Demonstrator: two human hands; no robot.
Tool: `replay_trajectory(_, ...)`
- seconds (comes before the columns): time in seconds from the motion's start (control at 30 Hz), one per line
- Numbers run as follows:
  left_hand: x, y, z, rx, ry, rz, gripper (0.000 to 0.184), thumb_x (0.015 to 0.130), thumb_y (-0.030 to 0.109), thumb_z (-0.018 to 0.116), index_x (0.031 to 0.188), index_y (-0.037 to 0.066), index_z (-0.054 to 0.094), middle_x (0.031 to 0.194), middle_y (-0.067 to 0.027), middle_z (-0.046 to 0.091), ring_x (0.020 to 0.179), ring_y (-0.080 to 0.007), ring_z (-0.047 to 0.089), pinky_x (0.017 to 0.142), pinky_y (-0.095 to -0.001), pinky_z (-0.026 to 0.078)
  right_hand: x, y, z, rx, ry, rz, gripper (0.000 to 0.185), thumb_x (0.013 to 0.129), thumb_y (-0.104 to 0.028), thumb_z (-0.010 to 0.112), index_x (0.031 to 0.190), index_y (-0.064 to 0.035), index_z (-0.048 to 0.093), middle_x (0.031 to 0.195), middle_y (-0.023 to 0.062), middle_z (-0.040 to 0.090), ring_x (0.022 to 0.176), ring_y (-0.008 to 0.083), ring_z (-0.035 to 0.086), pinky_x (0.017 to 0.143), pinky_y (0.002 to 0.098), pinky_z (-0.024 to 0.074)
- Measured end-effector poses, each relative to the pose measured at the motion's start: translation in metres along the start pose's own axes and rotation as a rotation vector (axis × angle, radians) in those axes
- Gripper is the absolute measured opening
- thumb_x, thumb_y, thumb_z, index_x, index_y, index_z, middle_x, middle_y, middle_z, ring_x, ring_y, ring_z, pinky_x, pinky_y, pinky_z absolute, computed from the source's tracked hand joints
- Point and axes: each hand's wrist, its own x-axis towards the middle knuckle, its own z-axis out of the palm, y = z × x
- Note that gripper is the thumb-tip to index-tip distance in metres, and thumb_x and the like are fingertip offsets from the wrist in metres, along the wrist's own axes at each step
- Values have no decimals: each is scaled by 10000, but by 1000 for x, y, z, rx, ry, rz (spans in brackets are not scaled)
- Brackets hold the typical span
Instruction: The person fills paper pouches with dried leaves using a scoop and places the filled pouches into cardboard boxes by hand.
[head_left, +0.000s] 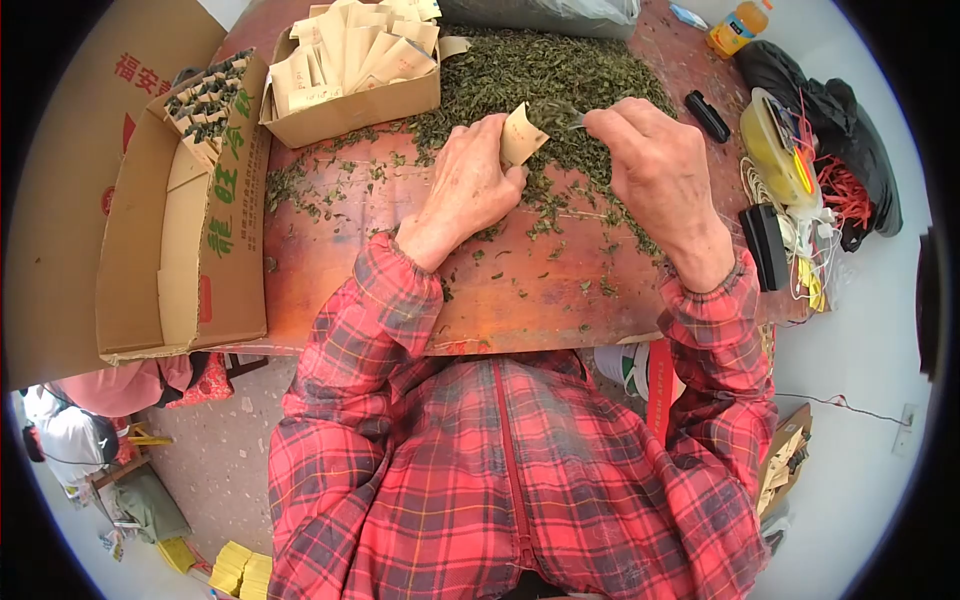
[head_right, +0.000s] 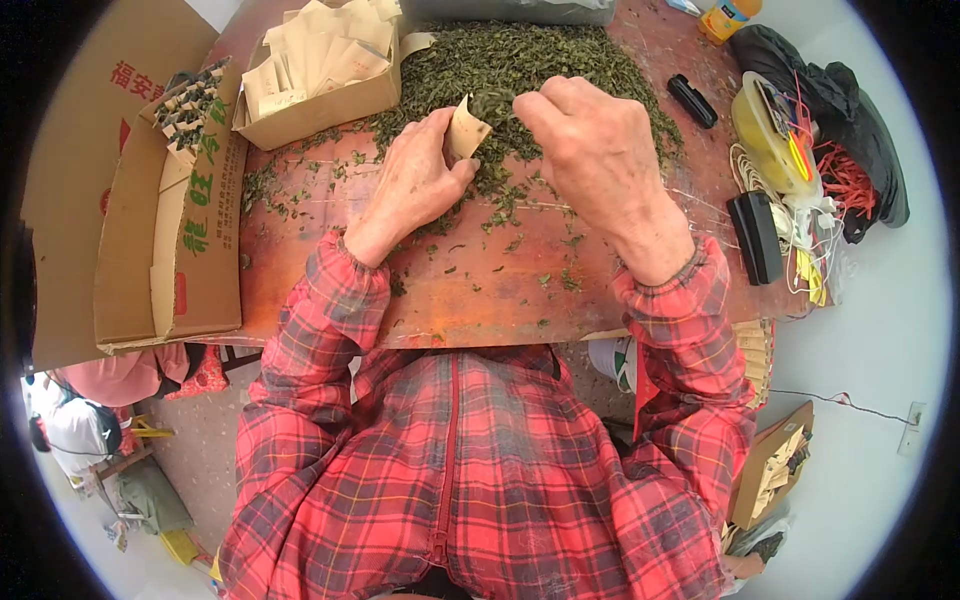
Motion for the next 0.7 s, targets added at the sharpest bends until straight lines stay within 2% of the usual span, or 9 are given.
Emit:
replay_trajectory(0.2, -1, 0, 2, 5, 8, 18, 578, 848, 161, 776, 1366, -29, 603, 1138, -253, 712, 1087, -446, 645, 964, -525, 517, 10, 0, -1, -92, -72, -92, 94, 825, -89, 684, 903, -88, 632, 838, 45, 573, 836, 239, 671, 640, 373, 568)
replay_trajectory(0.5, -1, 0, 0, -9, 0, 11, 583, 845, 164, 775, 1366, -34, 604, 1129, -249, 715, 1076, -443, 649, 957, -523, 521, 11, -6, -6, -172, -59, -177, 116, 806, -111, 696, 908, -84, 649, 866, 36, 569, 834, 210, 636, 684, 342, 556)
replay_trajectory(0.7, -1, -2, 3, -17, 12, 24, 578, 847, 164, 774, 1365, -30, 606, 1147, -255, 718, 1093, -444, 652, 965, -524, 522, 6, -3, -10, -173, -19, -137, 116, 818, -102, 696, 926, -88, 656, 858, 29, 564, 821, 211, 634, 673, 353, 547)
